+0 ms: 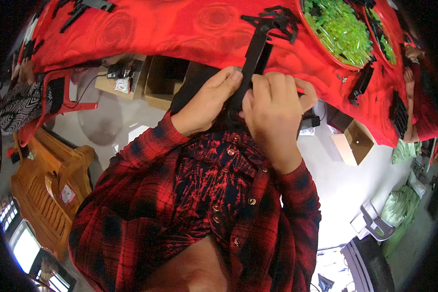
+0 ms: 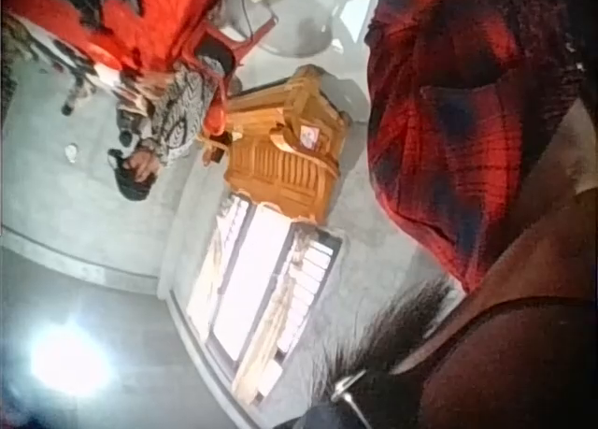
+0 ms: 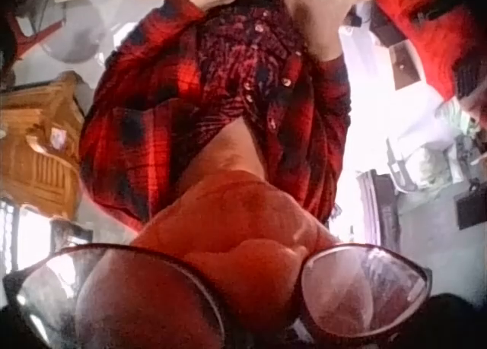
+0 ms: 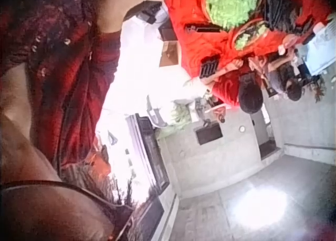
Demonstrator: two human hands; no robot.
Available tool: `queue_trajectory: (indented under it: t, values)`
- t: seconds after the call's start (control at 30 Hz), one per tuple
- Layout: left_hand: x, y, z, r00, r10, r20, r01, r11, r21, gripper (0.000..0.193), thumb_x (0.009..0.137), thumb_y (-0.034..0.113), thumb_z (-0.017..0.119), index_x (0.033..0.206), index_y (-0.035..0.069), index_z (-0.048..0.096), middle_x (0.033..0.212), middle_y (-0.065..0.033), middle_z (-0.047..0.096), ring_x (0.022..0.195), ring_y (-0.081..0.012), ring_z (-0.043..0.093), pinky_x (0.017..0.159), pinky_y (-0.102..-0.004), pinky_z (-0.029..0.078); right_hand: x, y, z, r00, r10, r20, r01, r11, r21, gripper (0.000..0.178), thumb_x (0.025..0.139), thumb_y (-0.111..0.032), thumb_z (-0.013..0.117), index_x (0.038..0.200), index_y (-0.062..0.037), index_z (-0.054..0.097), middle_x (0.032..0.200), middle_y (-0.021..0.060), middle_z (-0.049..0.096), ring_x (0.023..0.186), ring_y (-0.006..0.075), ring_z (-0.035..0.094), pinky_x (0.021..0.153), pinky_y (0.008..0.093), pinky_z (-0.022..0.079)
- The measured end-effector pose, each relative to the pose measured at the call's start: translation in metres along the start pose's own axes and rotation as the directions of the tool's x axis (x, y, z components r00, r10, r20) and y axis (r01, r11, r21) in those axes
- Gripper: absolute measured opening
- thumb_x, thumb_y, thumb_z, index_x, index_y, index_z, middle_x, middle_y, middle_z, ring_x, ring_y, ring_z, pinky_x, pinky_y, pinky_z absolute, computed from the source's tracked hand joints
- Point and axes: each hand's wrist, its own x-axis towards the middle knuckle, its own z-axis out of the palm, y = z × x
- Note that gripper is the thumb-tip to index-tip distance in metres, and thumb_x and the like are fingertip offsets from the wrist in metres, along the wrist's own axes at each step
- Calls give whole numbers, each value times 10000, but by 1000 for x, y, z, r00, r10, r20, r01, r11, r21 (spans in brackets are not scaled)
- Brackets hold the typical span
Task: The person assembles small black plastic parts and green plastic parts by hand on a table.
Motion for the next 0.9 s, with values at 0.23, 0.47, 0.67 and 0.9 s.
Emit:
queue_trajectory:
  t: [0.23, 0.47, 0.67, 0.9]
  values:
    - [1, -8, -9, 987, 157, -41, -150, 981, 126, 263, 1072, 237, 444, 1178, 33, 573, 1003, 32, 573, 915, -47, 512, 841, -207, 425, -5, 1, 9, 1000, -4, -19, 5, 999, 33, 250, 718, -93, 710, 951, -61, 624, 920, 59, 555, 890, 237, 564, 928, 431, 329]
    - [-7, 4, 3, 995, -52, -83, 44, 995, -94, 313, 1065, 296, 446, 1163, 28, 573, 972, -13, 611, 858, -82, 562, 780, -236, 472, 2, 8, -7, 962, 244, 124, -274, 856, 438, 364, 721, -54, 726, 1062, -63, 601, 1036, 112, 537, 1037, 305, 527, 907, 423, 380]
    - [-3, 8, -15, 988, -77, 131, 98, 982, -161, 386, 1075, 328, 385, 1214, 17, 568, 942, -82, 656, 824, -159, 628, 782, -319, 523, 2, 10, -12, 874, 427, 232, -433, 467, 771, 260, 802, 53, 658, 1048, -29, 671, 989, 87, 575, 866, 184, 575, 790, 273, 467]
    - [3, -1, -6, 997, 74, 37, -63, 972, -227, 383, 1072, 318, 407, 1319, 39, 495, 1155, -80, 621, 1048, -170, 601, 922, -324, 484, -3, -16, -16, 872, 465, 155, -458, 662, 593, 178, 836, 51, 661, 997, -25, 662, 813, 72, 587, 616, 166, 540, 580, 268, 441]
